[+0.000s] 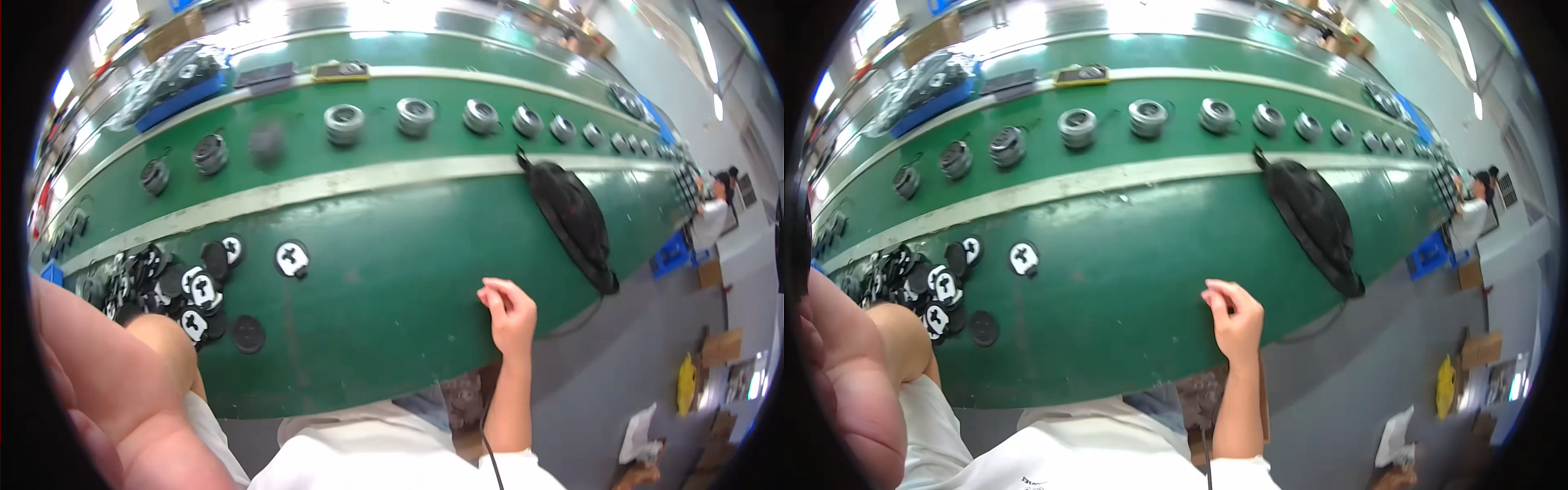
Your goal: Assembling small black plastic circular components at a factory workbench.
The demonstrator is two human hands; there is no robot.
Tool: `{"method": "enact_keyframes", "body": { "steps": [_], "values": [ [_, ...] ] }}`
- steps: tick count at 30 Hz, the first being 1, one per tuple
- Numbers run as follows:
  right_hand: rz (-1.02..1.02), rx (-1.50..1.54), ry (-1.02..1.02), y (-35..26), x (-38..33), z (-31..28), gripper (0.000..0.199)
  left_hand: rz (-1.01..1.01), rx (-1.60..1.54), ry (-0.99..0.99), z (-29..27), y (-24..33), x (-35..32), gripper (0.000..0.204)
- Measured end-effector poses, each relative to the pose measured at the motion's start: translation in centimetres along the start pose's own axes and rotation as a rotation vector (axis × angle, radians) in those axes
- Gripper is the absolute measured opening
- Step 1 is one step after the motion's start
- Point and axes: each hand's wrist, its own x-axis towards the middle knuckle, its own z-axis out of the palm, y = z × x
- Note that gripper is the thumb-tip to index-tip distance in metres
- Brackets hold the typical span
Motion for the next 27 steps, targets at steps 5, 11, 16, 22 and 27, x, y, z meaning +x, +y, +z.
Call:
{"method": "enact_keyframes", "body": {
  "steps": [5, 11, 16, 22, 27],
  "values": [
    [0.063, 0.029, -0.01, 0.0, 0.9, 0.8, 0.016, 0.021, 0.094, -0.085, 1.5, 1.1, 3.0, 0.05],
    [0.11, 0.033, 0.054, -1.1, 0.9, -0.3, 0.016, -0.098, 0.023, -0.342, 6.7, -0.1, 5.4, 0.049],
    [0.084, 0.069, -0.016, 0.1, 1.6, 0.3, 0.016, -0.847, 0.265, -0.793, 9.7, -14.1, 8.3, 0.071],
    [0.073, 0.065, -0.062, -0.6, 1.1, 0.7, 0.016, -0.565, 0.488, -0.981, 7.5, -26.1, -7.9, 0.075],
    [0.075, 0.062, -0.028, -0.3, 0.9, 0.2, 0.017, -0.456, 0.134, -1.121, 11.1, -12.1, -3.6, 0.078]
  ]
}}
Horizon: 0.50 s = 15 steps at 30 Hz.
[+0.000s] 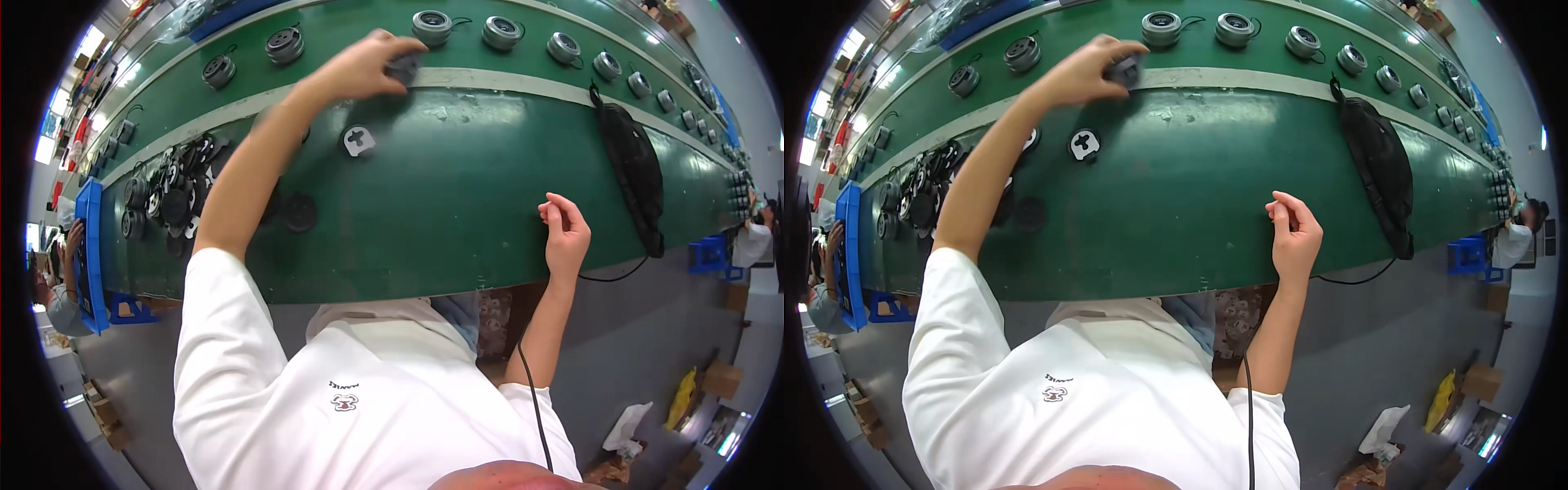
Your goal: Assembling small black plastic circular components at a factory workbench.
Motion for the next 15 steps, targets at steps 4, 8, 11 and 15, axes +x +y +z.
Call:
{"method": "enact_keyframes", "body": {
  "steps": [4, 8, 11, 15],
  "values": [
    [-0.002, -0.022, -0.004, -0.5, 0.4, 0.4, 0.017, 0.229, 0.076, -0.108, 3.7, 9.1, -6.8, 0.085],
    [-0.191, 0.208, -0.066, -3.4, 0.5, -1.4, 0.015, 0.189, 0.001, -0.072, 5.0, 9.7, -9.7, 0.088],
    [-0.992, 0.313, -0.28, -10.5, -0.7, -5.5, 0.023, 0.095, -0.085, 0.023, 3.9, 6.7, -12.0, 0.085],
    [-1.299, 0.824, -0.2, -20.5, -5.6, -4.6, 0.005, -0.005, 0.304, 0.092, 4.7, 2.8, -14.4, 0.066]
  ]
}}
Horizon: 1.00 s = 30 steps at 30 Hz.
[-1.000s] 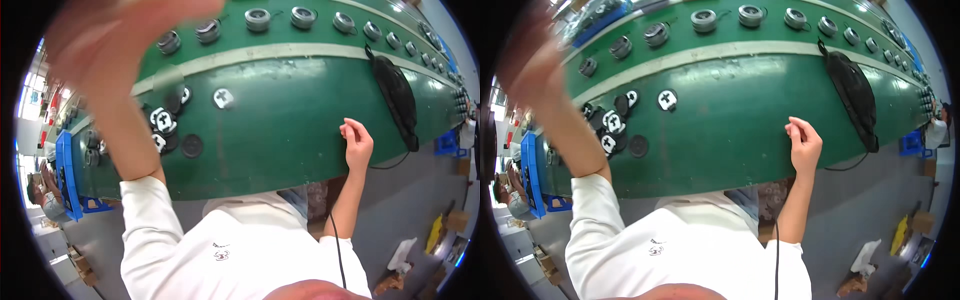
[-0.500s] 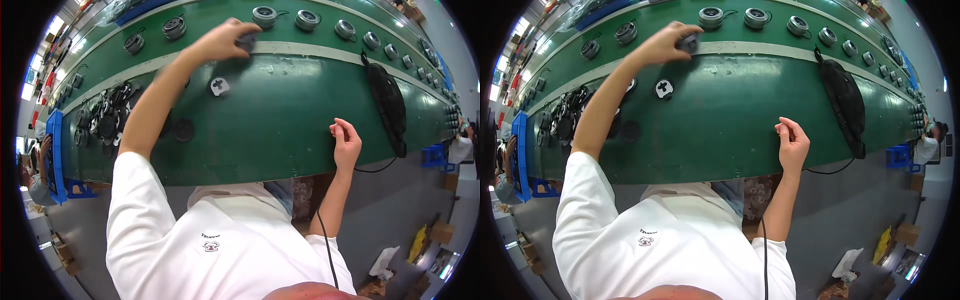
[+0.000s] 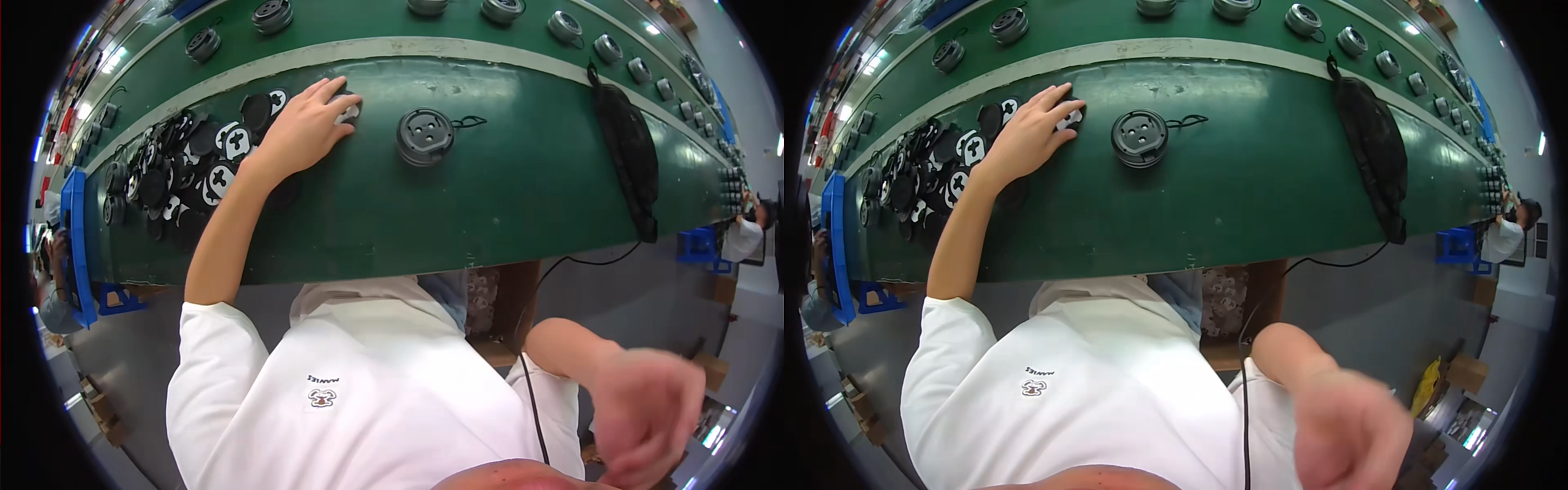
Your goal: Assembling small black plastic circular components at a factory workbench.
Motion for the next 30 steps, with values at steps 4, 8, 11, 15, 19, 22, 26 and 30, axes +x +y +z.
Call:
{"method": "enact_keyframes", "body": {
  "steps": [4, 8, 11, 15, 19, 22, 26, 30],
  "values": [
    [0.113, 0.392, 0.133, -1.9, -0.6, 2.2, 0.012, -0.137, -0.045, -0.028, -0.2, 0.4, -1.1, 0.054],
    [0.291, 0.406, -0.042, -2.7, 1.0, 1.4, 0.011, -0.3, -0.242, -0.051, -2.1, 1.9, -0.4, 0.053],
    [0.251, 0.412, -0.029, -2.0, 0.5, 2.9, 0.01, -0.352, -0.368, -0.081, -2.2, 1.9, -1.2, 0.051],
    [-0.063, 0.427, 0.133, 0.1, -0.1, 4.7, 0.009, -0.359, -0.558, -0.09, -2.2, 1.6, -1.3, 0.047],
    [0.213, 0.494, -0.279, 0.1, 1.2, 2.1, 0.008, -0.34, -1.321, 0.071, -3.4, 3.8, -1.2, 0.047],
    [0.125, 0.566, -0.078, 0.9, -0.4, 5.2, 0.011, -0.331, -1.439, 0.116, -4.2, 5.6, -1.4, 0.045],
    [0.116, 0.655, -0.054, 5.4, -2.5, 7.1, 0.001, -0.329, -1.62, 0.169, -4.2, 8.0, -1.7, 0.041],
    [0.777, -0.273, -0.267, 9.0, -7.7, 8.4, 0.02, -0.402, -1.769, 0.121, -3.8, 9.1, -2.5, 0.038]
  ]
}}
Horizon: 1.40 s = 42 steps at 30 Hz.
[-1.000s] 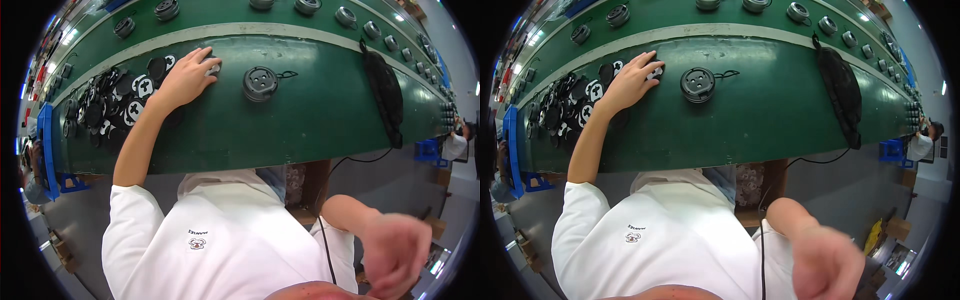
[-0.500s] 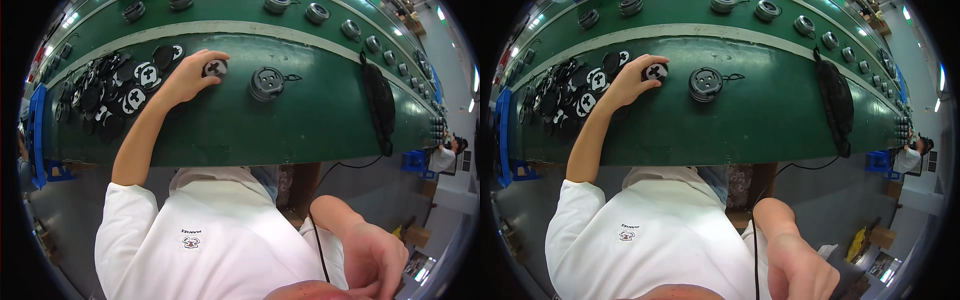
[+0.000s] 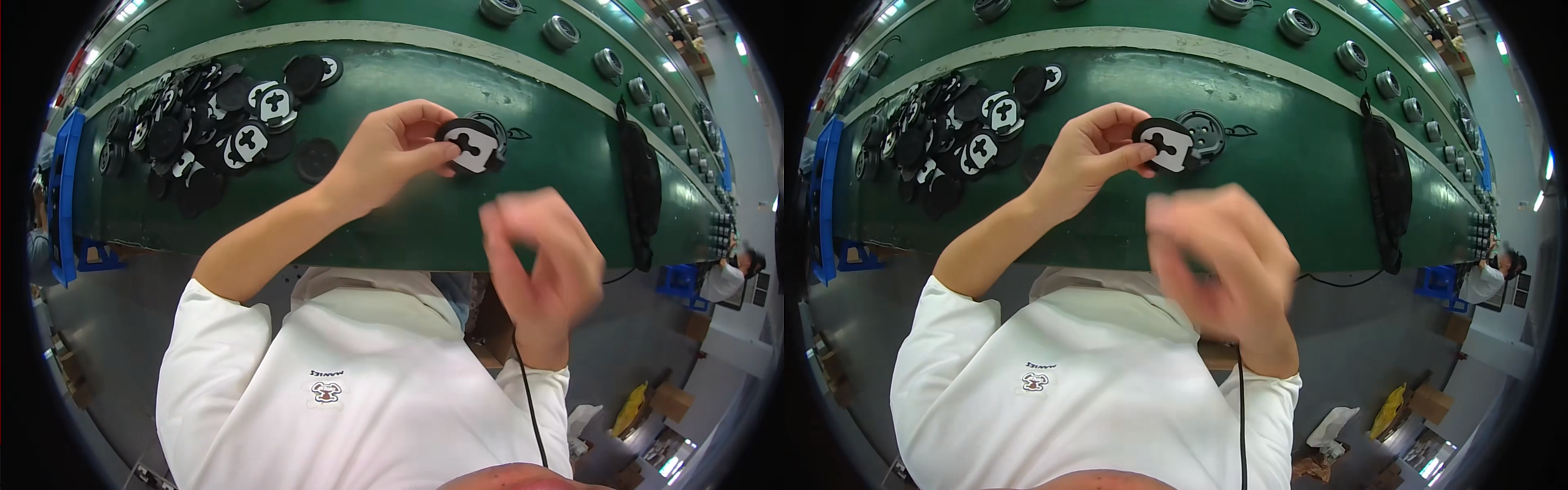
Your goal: Assembling small black plastic circular components at a factory workbench.
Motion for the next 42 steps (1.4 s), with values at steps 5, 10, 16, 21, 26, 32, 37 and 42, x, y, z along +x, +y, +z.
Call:
{"method": "enact_keyframes", "body": {
  "steps": [5, 10, 16, 21, 26, 32, 37, 42],
  "values": [
    [0.06, -0.549, 0.011, 5.0, 0.4, 1.1, 0.034, -0.007, -0.213, -0.051, 0.3, -0.6, -0.8, 0.028],
    [0.064, -0.638, 0.056, 5.0, 0.8, 0.9, 0.026, -0.059, -0.193, -0.041, 0.5, -1.1, -0.8, 0.02],
    [0.082, -0.588, 0.004, 5.3, 0.6, 0.5, 0.017, 0.094, 0.015, -0.021, 0.7, -1.8, -0.6, 0.011],
    [0.195, -0.469, -0.008, 5.0, 0.1, -0.2, 0.018, 0.004, 0.021, -0.092, 0.6, -1.8, -0.6, 0.01],
    [0.323, -0.338, -0.022, 4.7, -1.0, -0.9, 0.019, -0.037, -0.004, -0.145, 0.9, -2.2, -1.0, 0.009],
    [0.401, -0.164, -0.033, 4.8, -2.9, -2.1, 0.015, -0.065, 0.112, -0.225, 1.3, -2.8, -1.1, 0.01],
    [0.648, 0.146, 0.117, 4.4, -6.0, -6.4, 0.011, -0.306, 0.109, -0.32, 0.2, -3.0, -1.9, 0.012],
    [0.466, 0.64, 0.699, 4.2, -19.5, -18.8, 0.012, -0.307, 0.033, -0.386, -0.4, -3.2, -1.4, 0.014]
  ]
}}
